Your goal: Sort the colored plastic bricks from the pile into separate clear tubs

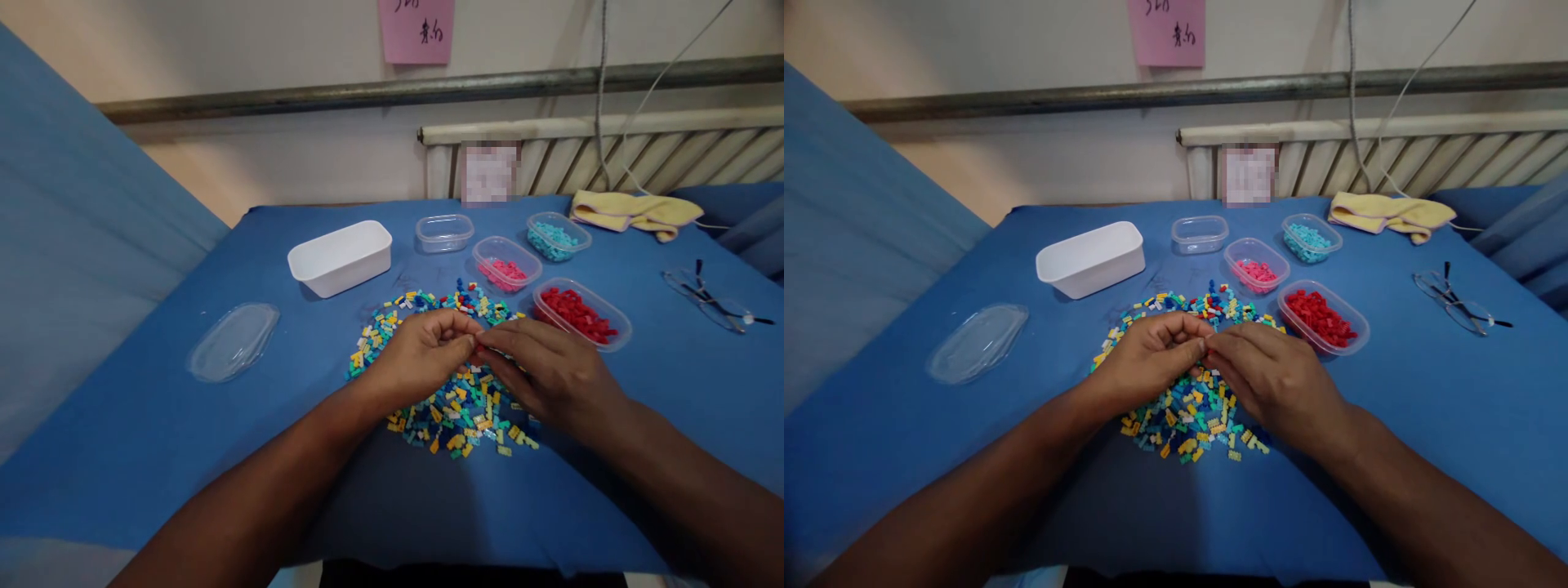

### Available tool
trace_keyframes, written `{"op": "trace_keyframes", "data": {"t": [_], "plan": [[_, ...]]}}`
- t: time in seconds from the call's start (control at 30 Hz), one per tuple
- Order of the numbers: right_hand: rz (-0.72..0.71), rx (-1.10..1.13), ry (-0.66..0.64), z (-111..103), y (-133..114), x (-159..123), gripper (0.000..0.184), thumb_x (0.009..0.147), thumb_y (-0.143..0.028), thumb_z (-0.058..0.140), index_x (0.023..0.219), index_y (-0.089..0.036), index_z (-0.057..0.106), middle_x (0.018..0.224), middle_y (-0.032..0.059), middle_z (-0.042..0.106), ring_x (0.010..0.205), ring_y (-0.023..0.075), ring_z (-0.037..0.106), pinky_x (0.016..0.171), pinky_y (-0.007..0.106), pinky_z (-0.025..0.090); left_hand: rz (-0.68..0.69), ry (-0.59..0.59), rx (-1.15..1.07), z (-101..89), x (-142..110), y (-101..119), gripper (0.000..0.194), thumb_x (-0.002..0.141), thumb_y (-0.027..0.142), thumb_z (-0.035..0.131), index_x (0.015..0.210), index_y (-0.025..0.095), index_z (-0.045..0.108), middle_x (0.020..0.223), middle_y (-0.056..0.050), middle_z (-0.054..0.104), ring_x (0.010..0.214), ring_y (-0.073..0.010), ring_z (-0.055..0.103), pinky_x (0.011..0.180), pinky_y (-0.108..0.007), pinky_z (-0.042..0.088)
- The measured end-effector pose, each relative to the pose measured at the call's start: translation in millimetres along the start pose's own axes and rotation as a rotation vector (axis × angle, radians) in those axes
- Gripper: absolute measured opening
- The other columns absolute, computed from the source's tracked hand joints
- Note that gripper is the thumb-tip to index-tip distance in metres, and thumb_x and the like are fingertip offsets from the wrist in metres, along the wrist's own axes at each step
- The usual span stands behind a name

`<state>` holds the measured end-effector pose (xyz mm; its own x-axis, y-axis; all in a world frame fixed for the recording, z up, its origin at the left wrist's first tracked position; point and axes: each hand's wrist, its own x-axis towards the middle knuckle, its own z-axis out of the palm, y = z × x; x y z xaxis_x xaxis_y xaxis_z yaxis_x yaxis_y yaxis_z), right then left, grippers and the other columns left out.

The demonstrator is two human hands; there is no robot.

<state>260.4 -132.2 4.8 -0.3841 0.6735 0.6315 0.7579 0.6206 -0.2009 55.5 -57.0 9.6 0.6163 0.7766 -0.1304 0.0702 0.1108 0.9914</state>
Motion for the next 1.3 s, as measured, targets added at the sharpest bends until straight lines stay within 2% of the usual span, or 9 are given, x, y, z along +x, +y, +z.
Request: {"op": "trace_keyframes", "data": {"t": [0.23, 0.33, 0.43, 0.53, 0.67, 0.73, 0.93, 1.07, 1.3], "plan": [[0.063, 0.012, -0.005, -6, 3, 3, 0.014, 0.107, -0.015, 0.061, 0.115, -0.023, 0.069, 0.105, 0.0077, 0.080, 0.096, 0.0228, 0.076, 0.084, 0.038, 0.061, 0.041, 0.033, 0.152, -2.9, -3, 6, 0.019, 0.096, 0.031, 0.070, 0.106, 0.018, 0.080, 0.090, -0.006, 0.081, 0.084, -0.0168, 0.076, 0.072, -0.027, 0.058], [0.156, -0.094, 0.028, -20, 20, 3, 0.010, 0.106, -0.020, 0.062, 0.106, -0.022, 0.071, 0.101, 0.0078, 0.080, 0.094, 0.0247, 0.076, 0.082, 0.038, 0.058, 0.210, 0.205, 0.442, -29.9, -1, 10, 0.023, 0.100, 0.036, 0.069, 0.111, 0.020, 0.081, 0.100, -0.005, 0.082, 0.090, -0.0183, 0.075, 0.082, -0.032, 0.060], [0.302, -0.261, 0.058, -35, 46, -4, 0.016, 0.104, -0.032, 0.066, 0.108, -0.020, 0.075, 0.101, 0.0105, 0.080, 0.086, 0.0259, 0.074, 0.070, 0.037, 0.052, 0.324, 0.328, 0.817, -65.6, 3, 9, 0.024, 0.104, 0.031, 0.063, 0.117, 0.022, 0.081, 0.114, -0.006, 0.082, 0.107, -0.0215, 0.075, 0.102, -0.040, 0.058], [0.415, -0.354, -0.053, -46, 69, -14, 0.026, 0.104, -0.044, 0.065, 0.107, -0.022, 0.078, 0.096, 0.0110, 0.080, 0.076, 0.0252, 0.071, 0.062, 0.036, 0.045, 0.384, 0.260, 1.022, -86.3, 6, 3, 0.025, 0.106, 0.027, 0.060, 0.120, 0.023, 0.080, 0.123, -0.007, 0.080, 0.120, -0.0228, 0.073, 0.111, -0.043, 0.056], [0.494, -0.376, -0.187, -52, 84, -26, 0.034, 0.102, -0.057, 0.066, 0.105, -0.026, 0.079, 0.083, 0.0095, 0.079, 0.061, 0.0246, 0.065, 0.053, 0.036, 0.036, 0.482, 0.039, 1.186, -83.1, 11, -7, 0.028, 0.109, 0.025, 0.056, 0.124, 0.023, 0.080, 0.131, -0.009, 0.078, 0.125, -0.0240, 0.070, 0.112, -0.043, 0.054], [0.477, -0.386, -0.201, -53, 84, -28, 0.034, 0.103, -0.057, 0.065, 0.107, -0.027, 0.080, 0.079, 0.0097, 0.077, 0.061, 0.0260, 0.065, 0.053, 0.036, 0.034, 0.481, -0.004, 1.283, -79.5, 13, -9, 0.029, 0.110, 0.026, 0.055, 0.122, 0.022, 0.081, 0.128, -0.010, 0.078, 0.120, -0.0252, 0.071, 0.106, -0.042, 0.056], [0.370, -0.394, -0.073, -47, 68, -18, 0.026, 0.106, -0.041, 0.062, 0.101, -0.024, 0.081, 0.090, 0.0127, 0.081, 0.075, 0.0298, 0.074, 0.057, 0.037, 0.038, 0.373, 0.078, 1.434, -86.3, 12, -6, 0.030, 0.108, 0.025, 0.055, 0.121, 0.021, 0.082, 0.116, -0.012, 0.075, 0.112, -0.0268, 0.069, 0.100, -0.041, 0.055], [0.245, -0.334, -0.114, -35, 58, -15, 0.025, 0.108, -0.038, 0.062, 0.099, -0.021, 0.078, 0.092, 0.0089, 0.081, 0.076, 0.0266, 0.075, 0.062, 0.036, 0.044, 0.369, 0.027, 1.464, -85.5, 11, -3, 0.031, 0.108, 0.025, 0.054, 0.121, 0.021, 0.082, 0.115, -0.012, 0.074, 0.112, -0.0276, 0.068, 0.099, -0.042, 0.054], [0.062, -0.254, -0.170, -20, 41, -15, 0.025, 0.112, -0.034, 0.058, 0.103, -0.019, 0.076, 0.094, 0.0079, 0.081, 0.078, 0.0232, 0.075, 0.064, 0.035, 0.043, 0.322, -0.001, 1.504, -80.7, 12, 5, 0.028, 0.105, 0.028, 0.058, 0.114, 0.021, 0.083, 0.110, -0.012, 0.072, 0.106, -0.0277, 0.066, 0.093, -0.041, 0.052]]}}
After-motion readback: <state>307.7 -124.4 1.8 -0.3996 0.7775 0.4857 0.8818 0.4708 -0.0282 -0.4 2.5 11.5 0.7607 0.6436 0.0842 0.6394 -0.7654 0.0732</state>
